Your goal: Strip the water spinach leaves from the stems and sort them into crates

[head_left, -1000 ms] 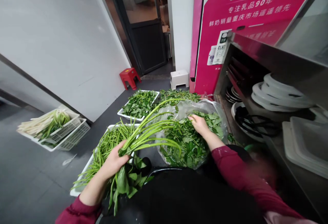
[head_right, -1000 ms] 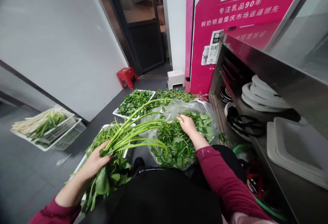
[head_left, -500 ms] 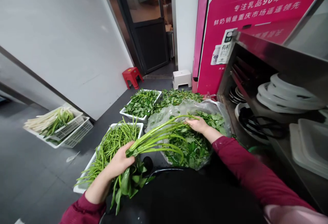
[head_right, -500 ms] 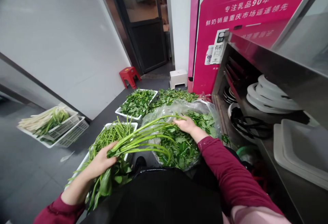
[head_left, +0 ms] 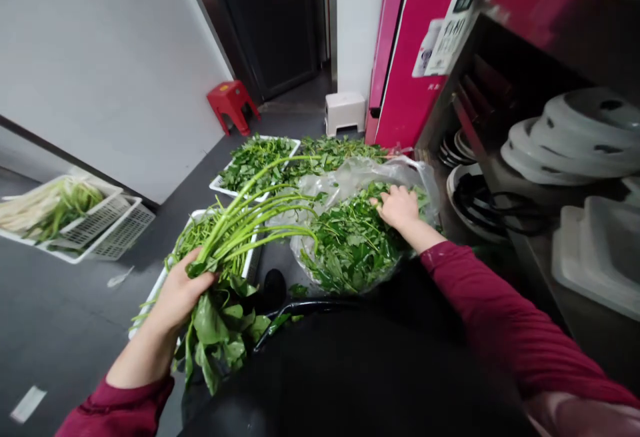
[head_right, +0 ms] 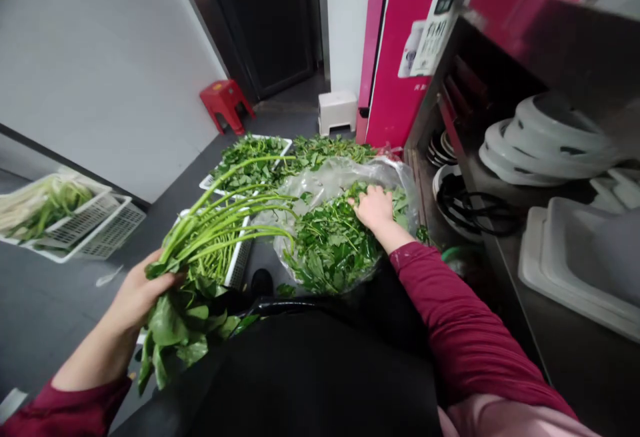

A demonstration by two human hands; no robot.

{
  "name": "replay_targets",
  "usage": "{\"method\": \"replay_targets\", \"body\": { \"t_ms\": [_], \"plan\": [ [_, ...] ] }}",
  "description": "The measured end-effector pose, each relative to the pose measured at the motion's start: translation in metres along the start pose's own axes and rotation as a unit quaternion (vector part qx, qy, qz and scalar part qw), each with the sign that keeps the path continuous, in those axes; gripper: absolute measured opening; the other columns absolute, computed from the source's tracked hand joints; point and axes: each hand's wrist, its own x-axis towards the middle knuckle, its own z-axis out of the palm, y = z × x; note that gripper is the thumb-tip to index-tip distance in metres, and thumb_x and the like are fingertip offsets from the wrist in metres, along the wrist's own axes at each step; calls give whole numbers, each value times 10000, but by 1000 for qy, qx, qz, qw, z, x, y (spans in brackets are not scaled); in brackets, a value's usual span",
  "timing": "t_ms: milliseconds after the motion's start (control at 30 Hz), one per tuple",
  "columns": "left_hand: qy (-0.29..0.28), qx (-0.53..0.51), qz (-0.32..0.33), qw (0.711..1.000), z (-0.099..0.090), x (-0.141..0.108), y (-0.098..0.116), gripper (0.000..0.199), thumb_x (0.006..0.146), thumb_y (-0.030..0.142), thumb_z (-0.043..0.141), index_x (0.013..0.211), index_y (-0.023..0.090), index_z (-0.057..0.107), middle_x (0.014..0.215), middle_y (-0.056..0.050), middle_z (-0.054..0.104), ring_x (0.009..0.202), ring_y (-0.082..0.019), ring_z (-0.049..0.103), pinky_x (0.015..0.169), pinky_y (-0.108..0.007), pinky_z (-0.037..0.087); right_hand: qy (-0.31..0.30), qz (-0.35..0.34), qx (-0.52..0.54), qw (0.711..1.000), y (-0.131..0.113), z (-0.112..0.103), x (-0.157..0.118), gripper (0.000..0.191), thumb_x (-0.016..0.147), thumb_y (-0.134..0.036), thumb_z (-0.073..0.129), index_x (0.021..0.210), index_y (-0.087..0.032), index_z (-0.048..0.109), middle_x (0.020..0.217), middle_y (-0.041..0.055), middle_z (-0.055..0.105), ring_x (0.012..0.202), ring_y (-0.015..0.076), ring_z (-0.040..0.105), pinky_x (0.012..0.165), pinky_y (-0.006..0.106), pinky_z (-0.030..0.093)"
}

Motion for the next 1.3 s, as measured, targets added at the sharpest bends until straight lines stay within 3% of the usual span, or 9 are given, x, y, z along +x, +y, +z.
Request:
{"method": "replay_targets", "body": {
  "t_ms": [67,133,233,367,633,767,867,1067,1300],
  "plan": [
    [10,-38,-15,999,4,1,0,378,565,272,655,917,167,562,718,8,593,623,-150,529,548,-236,419,-26,16,-6,1000,3,-6,-4,475,915,-349,211,1007,-103,607,1024,199,537,970,301,504,815,459,368],
    [14,-75,-26,997,8,2,5,319,553,248,661,843,172,551,649,32,569,559,-120,496,507,-220,392,-61,4,-21,998,0,-6,-15,391,898,-209,240,1136,-115,536,993,176,549,859,246,552,734,380,410],
    [14,-127,-29,991,14,4,18,257,559,208,652,779,170,525,580,53,540,504,-97,468,471,-207,367,-113,-148,-10,982,-23,11,-48,429,842,-157,381,1267,-204,417,1028,116,549,820,187,554,668,277,413],
    [17,-149,-2,989,21,11,28,233,544,175,647,737,154,518,572,55,536,502,-91,468,460,-204,362,-198,-435,-4,878,-55,62,-92,470,766,-269,574,1221,-326,470,1219,71,464,985,212,496,705,265,407],
    [7,-171,22,985,39,26,22,255,545,193,639,781,164,546,598,48,543,499,-93,473,476,-210,370,-196,-586,-29,786,-81,121,-107,554,801,-206,521,1276,-447,371,1289,15,428,940,198,472,741,308,353],
    [2,-160,32,987,47,30,23,267,536,198,622,784,141,540,597,41,528,512,-97,467,491,-209,368,-213,-524,-65,822,-96,121,-105,298,767,-180,555,1013,-336,619,1189,3,507,948,201,457,735,309,350],
    [-17,-155,37,987,47,31,25,240,541,188,607,763,132,535,603,37,527,525,-95,471,503,-205,370,-203,-442,-89,869,-73,101,-75,184,777,-118,502,809,-203,662,1027,73,564,903,209,467,712,315,348],
    [-24,-163,44,985,45,32,20,230,545,189,612,754,141,529,606,39,521,533,-93,470,507,-204,369,-143,-274,-120,944,-17,51,-11,357,825,-31,283,904,-69,629,1046,213,502,1005,301,417,786,441,309],
    [-60,-262,53,962,53,32,22,245,556,180,584,781,150,490,594,37,515,501,-96,473,478,-220,384,-198,-206,-68,956,-57,67,-37,339,698,-99,542,1030,-94,609,1142,222,520,1051,306,475,846,469,352]
  ]
}}
